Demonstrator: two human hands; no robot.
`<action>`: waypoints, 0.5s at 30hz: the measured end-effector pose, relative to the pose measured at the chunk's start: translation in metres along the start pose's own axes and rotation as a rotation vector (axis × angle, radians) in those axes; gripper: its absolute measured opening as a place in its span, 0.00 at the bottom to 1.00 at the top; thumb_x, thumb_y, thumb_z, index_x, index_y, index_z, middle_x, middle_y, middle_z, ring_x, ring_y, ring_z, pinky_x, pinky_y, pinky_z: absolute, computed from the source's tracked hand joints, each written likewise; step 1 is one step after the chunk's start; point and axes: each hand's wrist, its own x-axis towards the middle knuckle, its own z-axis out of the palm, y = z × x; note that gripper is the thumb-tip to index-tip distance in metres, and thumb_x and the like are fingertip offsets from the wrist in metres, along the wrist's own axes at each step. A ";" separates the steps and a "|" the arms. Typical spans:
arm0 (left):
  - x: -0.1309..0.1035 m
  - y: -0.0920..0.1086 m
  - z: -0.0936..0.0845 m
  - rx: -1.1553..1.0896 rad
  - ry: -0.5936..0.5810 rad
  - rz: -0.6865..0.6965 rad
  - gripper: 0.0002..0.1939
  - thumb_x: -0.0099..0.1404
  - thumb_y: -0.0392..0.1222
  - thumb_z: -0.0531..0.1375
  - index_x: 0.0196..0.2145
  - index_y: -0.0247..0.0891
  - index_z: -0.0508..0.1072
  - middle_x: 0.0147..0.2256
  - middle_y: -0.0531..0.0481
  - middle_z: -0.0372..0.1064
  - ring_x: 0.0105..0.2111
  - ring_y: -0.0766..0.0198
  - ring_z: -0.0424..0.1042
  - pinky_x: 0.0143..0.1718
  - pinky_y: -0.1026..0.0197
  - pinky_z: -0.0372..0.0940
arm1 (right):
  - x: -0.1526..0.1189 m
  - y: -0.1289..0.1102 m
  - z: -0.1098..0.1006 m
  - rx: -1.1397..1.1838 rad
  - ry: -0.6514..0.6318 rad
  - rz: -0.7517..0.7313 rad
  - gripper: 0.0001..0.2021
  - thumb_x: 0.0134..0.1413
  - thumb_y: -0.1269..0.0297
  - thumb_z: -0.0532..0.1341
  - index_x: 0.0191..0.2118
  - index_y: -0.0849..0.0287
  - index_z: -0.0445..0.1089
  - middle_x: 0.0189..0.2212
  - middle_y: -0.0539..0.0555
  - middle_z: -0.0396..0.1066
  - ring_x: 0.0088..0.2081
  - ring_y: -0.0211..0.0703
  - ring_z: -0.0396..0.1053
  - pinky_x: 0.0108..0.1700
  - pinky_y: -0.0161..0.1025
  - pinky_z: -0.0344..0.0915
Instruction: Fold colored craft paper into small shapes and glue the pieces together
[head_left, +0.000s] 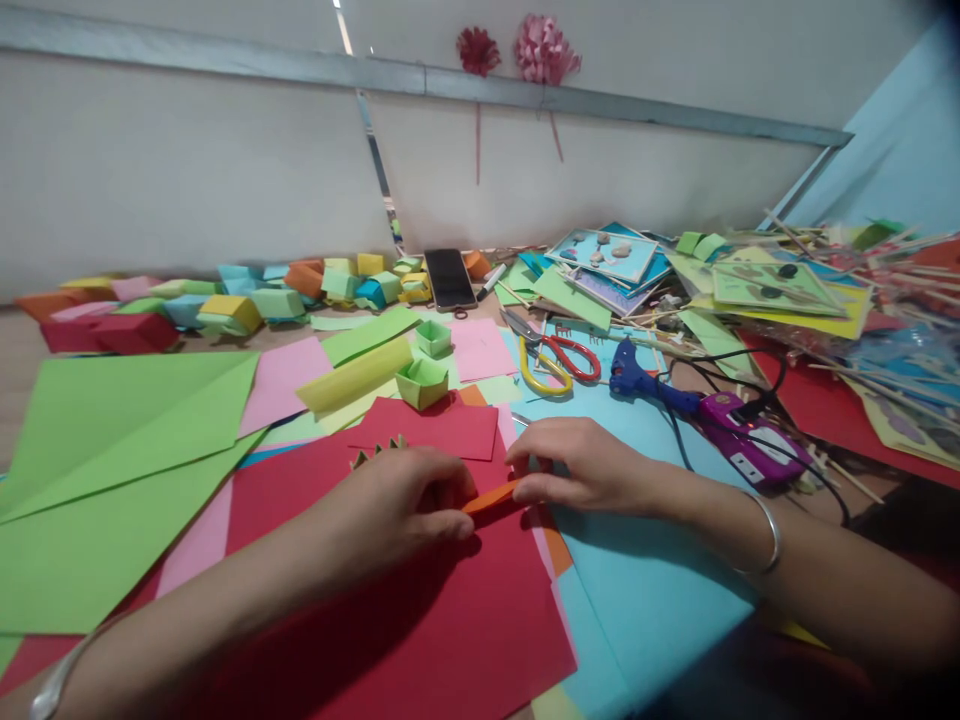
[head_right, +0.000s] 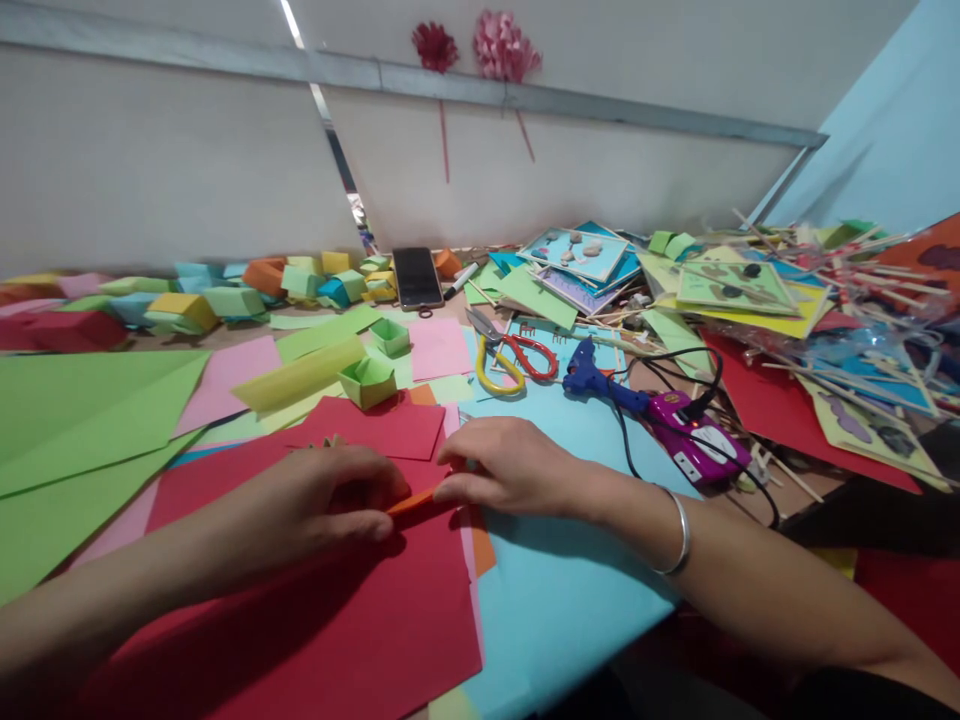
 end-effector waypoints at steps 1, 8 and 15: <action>0.001 -0.001 0.000 -0.024 -0.006 -0.006 0.08 0.54 0.44 0.61 0.31 0.41 0.76 0.27 0.54 0.74 0.29 0.61 0.70 0.28 0.62 0.58 | 0.000 0.000 0.001 0.000 0.002 0.007 0.08 0.62 0.62 0.61 0.42 0.62 0.71 0.35 0.55 0.74 0.36 0.40 0.68 0.38 0.35 0.62; 0.002 -0.007 -0.002 -0.177 -0.072 -0.005 0.10 0.57 0.44 0.58 0.34 0.40 0.76 0.29 0.52 0.78 0.29 0.61 0.73 0.29 0.63 0.60 | -0.002 0.000 0.000 -0.047 0.137 -0.086 0.10 0.63 0.62 0.58 0.44 0.63 0.70 0.38 0.59 0.71 0.40 0.43 0.67 0.43 0.39 0.64; 0.005 -0.008 0.001 0.103 0.062 0.067 0.10 0.60 0.39 0.51 0.30 0.39 0.71 0.26 0.52 0.69 0.25 0.64 0.64 0.27 0.62 0.55 | -0.004 -0.002 -0.002 -0.208 0.064 -0.206 0.06 0.55 0.63 0.65 0.37 0.60 0.72 0.51 0.62 0.64 0.48 0.49 0.63 0.49 0.45 0.64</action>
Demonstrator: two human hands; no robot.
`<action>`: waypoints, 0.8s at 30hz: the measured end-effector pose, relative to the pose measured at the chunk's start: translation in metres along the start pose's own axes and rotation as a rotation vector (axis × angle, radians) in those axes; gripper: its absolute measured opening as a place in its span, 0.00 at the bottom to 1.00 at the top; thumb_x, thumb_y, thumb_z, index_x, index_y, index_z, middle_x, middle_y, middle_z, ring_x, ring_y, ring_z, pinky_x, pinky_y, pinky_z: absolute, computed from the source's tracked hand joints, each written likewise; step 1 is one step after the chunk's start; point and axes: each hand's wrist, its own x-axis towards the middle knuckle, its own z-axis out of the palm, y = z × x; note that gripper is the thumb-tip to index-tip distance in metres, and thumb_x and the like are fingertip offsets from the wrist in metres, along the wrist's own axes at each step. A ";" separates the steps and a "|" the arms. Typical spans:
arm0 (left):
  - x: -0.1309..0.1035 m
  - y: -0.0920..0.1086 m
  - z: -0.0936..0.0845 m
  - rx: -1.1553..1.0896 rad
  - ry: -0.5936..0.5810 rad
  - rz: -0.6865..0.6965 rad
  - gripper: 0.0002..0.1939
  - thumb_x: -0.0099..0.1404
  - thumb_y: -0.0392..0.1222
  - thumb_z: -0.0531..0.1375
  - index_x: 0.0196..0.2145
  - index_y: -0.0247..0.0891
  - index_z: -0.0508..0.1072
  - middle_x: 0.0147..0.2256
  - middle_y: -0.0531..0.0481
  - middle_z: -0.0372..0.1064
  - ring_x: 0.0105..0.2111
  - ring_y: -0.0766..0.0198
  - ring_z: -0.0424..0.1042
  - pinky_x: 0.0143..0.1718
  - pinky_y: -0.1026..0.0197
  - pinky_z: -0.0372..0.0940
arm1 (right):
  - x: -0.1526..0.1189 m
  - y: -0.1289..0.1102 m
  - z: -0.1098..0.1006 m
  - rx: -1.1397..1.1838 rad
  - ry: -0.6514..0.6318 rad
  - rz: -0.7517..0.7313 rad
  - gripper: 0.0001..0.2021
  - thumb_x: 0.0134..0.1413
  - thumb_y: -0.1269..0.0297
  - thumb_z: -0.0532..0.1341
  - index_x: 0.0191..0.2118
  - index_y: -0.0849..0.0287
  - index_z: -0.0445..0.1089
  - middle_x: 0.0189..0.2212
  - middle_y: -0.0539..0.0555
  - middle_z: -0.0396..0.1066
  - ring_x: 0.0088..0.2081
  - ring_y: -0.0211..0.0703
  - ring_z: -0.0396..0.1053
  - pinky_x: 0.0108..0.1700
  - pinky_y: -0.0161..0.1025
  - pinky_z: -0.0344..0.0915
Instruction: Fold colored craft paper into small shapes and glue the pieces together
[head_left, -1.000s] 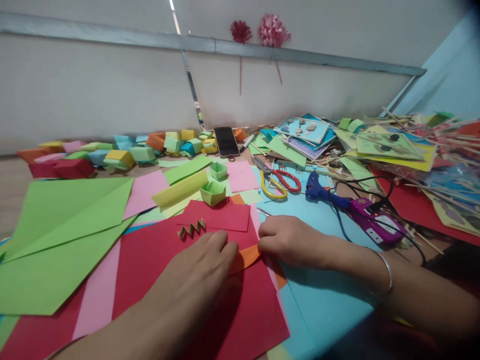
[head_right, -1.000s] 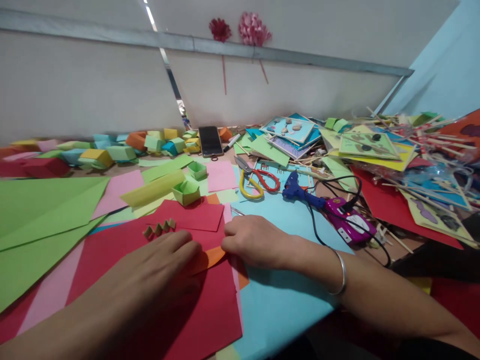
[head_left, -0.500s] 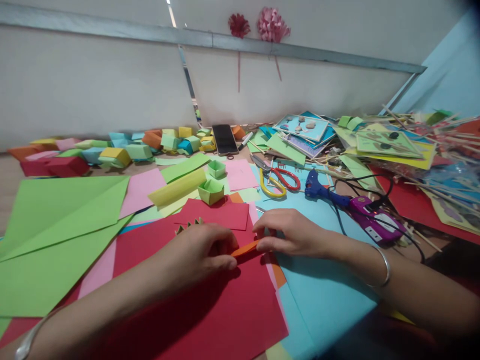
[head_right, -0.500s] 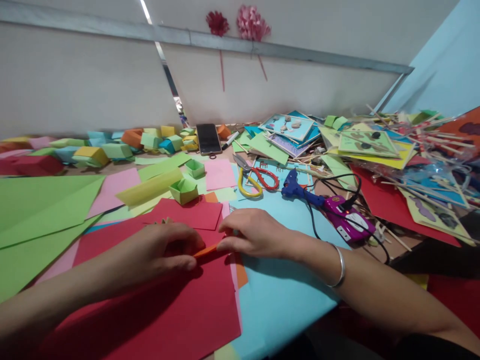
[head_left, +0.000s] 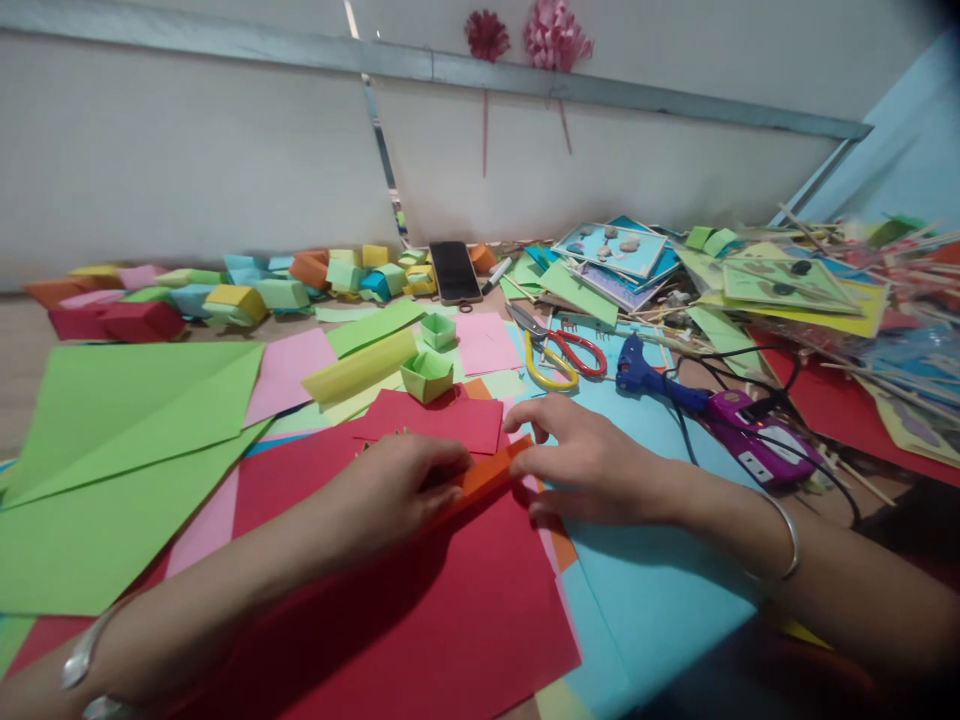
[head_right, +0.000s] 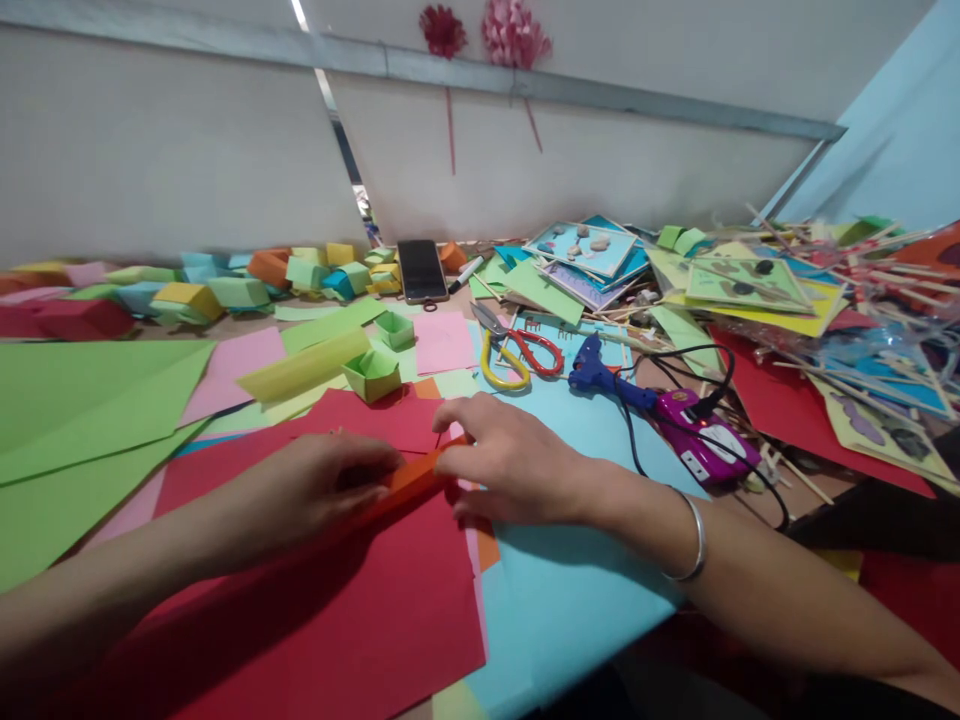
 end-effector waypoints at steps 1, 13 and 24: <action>0.000 0.001 0.001 0.004 0.001 -0.006 0.08 0.60 0.39 0.51 0.30 0.39 0.70 0.26 0.53 0.69 0.25 0.64 0.64 0.27 0.62 0.55 | 0.000 0.000 0.002 -0.010 0.004 0.035 0.06 0.55 0.65 0.64 0.39 0.60 0.72 0.50 0.62 0.64 0.49 0.50 0.63 0.49 0.45 0.64; -0.003 0.000 0.017 0.144 0.110 0.129 0.11 0.60 0.33 0.51 0.25 0.39 0.71 0.29 0.50 0.69 0.25 0.65 0.63 0.26 0.62 0.53 | 0.000 0.004 0.009 0.043 0.068 0.085 0.07 0.58 0.68 0.59 0.29 0.58 0.72 0.48 0.60 0.66 0.45 0.47 0.64 0.45 0.44 0.65; -0.009 0.008 0.013 0.064 0.018 0.017 0.16 0.65 0.51 0.54 0.28 0.40 0.74 0.33 0.48 0.70 0.29 0.59 0.70 0.32 0.58 0.59 | 0.003 0.004 0.017 0.164 -0.016 0.235 0.08 0.57 0.65 0.64 0.28 0.60 0.68 0.42 0.58 0.70 0.42 0.45 0.65 0.44 0.42 0.62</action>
